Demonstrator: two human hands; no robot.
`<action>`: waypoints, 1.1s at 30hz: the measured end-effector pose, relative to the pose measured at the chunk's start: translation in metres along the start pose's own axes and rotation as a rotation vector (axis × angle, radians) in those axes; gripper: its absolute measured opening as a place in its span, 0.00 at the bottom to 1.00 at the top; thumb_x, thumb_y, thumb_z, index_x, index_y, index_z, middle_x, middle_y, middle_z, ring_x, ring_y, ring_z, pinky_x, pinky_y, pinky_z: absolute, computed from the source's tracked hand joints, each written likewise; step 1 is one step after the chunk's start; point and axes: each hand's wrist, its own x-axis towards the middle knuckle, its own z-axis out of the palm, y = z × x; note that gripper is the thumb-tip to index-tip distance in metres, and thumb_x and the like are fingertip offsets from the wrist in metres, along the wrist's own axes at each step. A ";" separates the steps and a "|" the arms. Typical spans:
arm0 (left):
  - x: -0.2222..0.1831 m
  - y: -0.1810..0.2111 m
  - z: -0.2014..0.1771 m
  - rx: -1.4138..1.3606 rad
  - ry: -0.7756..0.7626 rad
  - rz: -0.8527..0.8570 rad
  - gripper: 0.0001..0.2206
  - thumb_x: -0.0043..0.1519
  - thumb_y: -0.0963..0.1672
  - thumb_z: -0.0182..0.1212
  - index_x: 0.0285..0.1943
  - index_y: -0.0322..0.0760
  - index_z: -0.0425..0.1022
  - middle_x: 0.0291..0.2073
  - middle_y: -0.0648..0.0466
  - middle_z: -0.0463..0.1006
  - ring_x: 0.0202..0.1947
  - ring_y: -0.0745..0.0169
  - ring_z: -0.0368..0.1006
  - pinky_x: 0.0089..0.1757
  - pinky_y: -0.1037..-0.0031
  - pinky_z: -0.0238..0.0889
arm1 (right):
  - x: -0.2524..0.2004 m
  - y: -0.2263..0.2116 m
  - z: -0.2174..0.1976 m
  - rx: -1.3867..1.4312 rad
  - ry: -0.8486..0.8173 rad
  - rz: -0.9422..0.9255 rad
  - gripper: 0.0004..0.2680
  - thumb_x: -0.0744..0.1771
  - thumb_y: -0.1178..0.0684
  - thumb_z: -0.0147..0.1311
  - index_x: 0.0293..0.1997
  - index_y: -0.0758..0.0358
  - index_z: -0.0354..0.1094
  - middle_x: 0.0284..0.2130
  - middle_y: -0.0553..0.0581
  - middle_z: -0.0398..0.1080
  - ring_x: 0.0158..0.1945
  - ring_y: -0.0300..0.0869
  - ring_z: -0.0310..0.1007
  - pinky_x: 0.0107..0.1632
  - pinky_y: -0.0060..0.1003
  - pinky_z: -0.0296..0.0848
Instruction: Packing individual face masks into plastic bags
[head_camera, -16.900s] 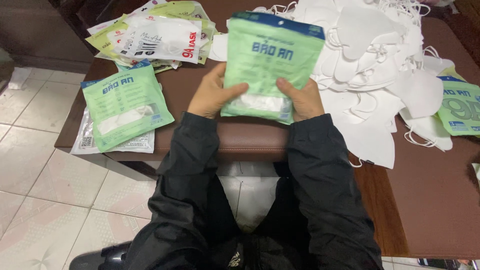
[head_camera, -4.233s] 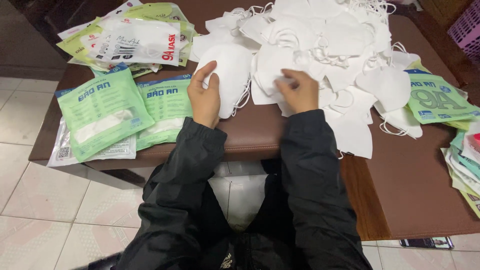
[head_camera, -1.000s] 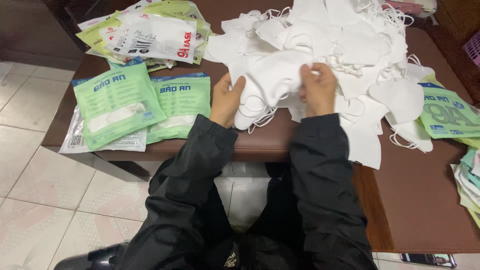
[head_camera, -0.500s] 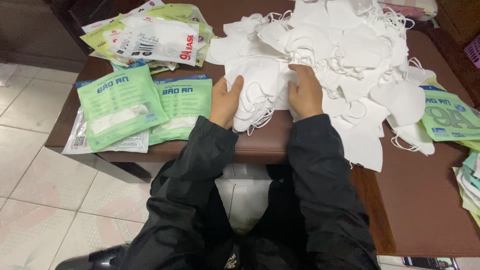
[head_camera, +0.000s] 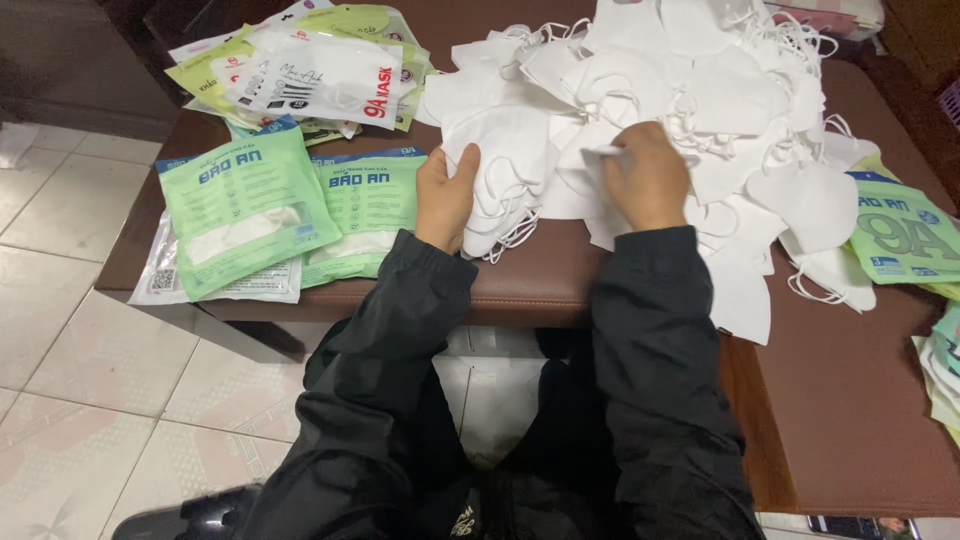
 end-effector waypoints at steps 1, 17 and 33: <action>0.000 0.000 0.000 -0.001 0.001 0.001 0.12 0.68 0.45 0.59 0.53 0.29 0.74 0.34 0.49 0.82 0.35 0.68 0.78 0.37 0.75 0.78 | -0.001 0.006 -0.005 -0.001 0.000 -0.002 0.07 0.66 0.55 0.62 0.46 0.61 0.76 0.42 0.60 0.70 0.43 0.62 0.78 0.43 0.57 0.77; -0.001 -0.038 0.007 0.134 -0.081 0.195 0.14 0.72 0.43 0.51 0.58 0.26 0.76 0.47 0.38 0.81 0.52 0.55 0.74 0.52 0.55 0.71 | -0.007 -0.076 0.043 1.296 0.046 0.800 0.14 0.71 0.45 0.49 0.52 0.69 0.61 0.09 0.58 0.60 0.11 0.48 0.71 0.17 0.38 0.78; -0.003 -0.013 0.003 0.044 -0.034 0.099 0.11 0.70 0.46 0.58 0.51 0.32 0.78 0.35 0.52 0.82 0.37 0.69 0.75 0.40 0.73 0.74 | 0.004 -0.040 0.020 0.195 -0.186 0.028 0.15 0.69 0.65 0.43 0.64 0.64 0.65 0.67 0.69 0.57 0.59 0.66 0.71 0.55 0.62 0.76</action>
